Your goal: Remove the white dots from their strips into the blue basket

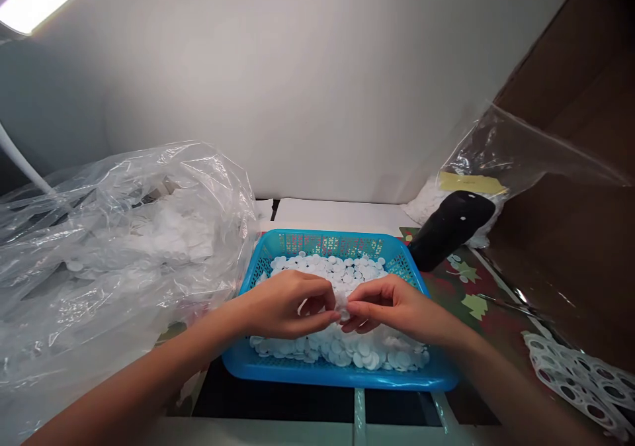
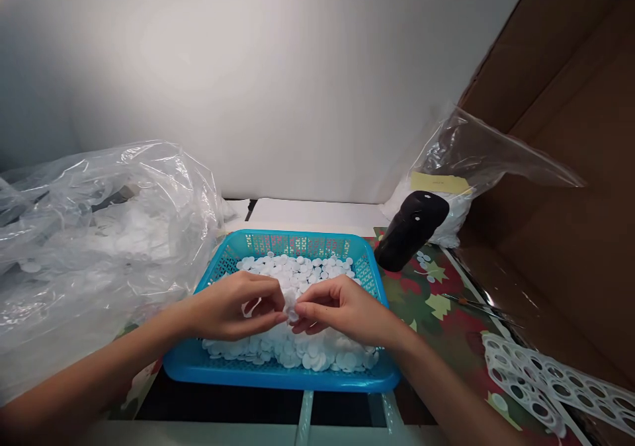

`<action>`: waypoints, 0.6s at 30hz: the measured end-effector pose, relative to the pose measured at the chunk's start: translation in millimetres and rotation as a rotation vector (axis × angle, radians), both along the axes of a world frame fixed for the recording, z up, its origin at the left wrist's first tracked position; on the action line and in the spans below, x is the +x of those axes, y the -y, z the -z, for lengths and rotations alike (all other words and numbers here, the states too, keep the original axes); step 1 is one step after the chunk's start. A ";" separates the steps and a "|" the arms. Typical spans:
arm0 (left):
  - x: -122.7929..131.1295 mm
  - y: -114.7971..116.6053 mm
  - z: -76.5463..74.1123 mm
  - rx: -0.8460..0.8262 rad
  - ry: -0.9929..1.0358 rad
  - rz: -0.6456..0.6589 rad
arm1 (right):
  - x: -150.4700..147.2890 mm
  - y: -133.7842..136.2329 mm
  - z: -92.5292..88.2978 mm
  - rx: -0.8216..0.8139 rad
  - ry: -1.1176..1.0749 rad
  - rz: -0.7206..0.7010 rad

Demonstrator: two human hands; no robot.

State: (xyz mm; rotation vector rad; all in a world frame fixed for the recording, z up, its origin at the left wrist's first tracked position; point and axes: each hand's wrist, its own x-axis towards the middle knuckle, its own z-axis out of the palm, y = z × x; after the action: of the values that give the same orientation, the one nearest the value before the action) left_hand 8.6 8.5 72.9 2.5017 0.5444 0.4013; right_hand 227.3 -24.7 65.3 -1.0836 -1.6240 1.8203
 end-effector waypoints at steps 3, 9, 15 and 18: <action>0.8 0.0 -1.6 -0.001 0.004 0.000 | -1.2 3.0 -2.8 0.025 0.010 -0.038; 1.5 1.4 -1.7 0.009 -0.019 0.028 | -3.3 7.2 -2.5 0.068 0.052 -0.075; 1.0 1.1 -1.5 0.024 -0.038 0.040 | -4.6 8.1 -0.2 0.197 0.134 -0.084; 0.9 0.8 -1.6 0.004 -0.047 0.059 | -6.2 8.9 -2.7 0.344 0.221 -0.103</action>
State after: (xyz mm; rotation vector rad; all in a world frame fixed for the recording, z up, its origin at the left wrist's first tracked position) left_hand 9.5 7.8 74.5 2.5294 0.4877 0.3224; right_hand 221.1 -33.5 68.0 -1.0870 -2.0642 1.4453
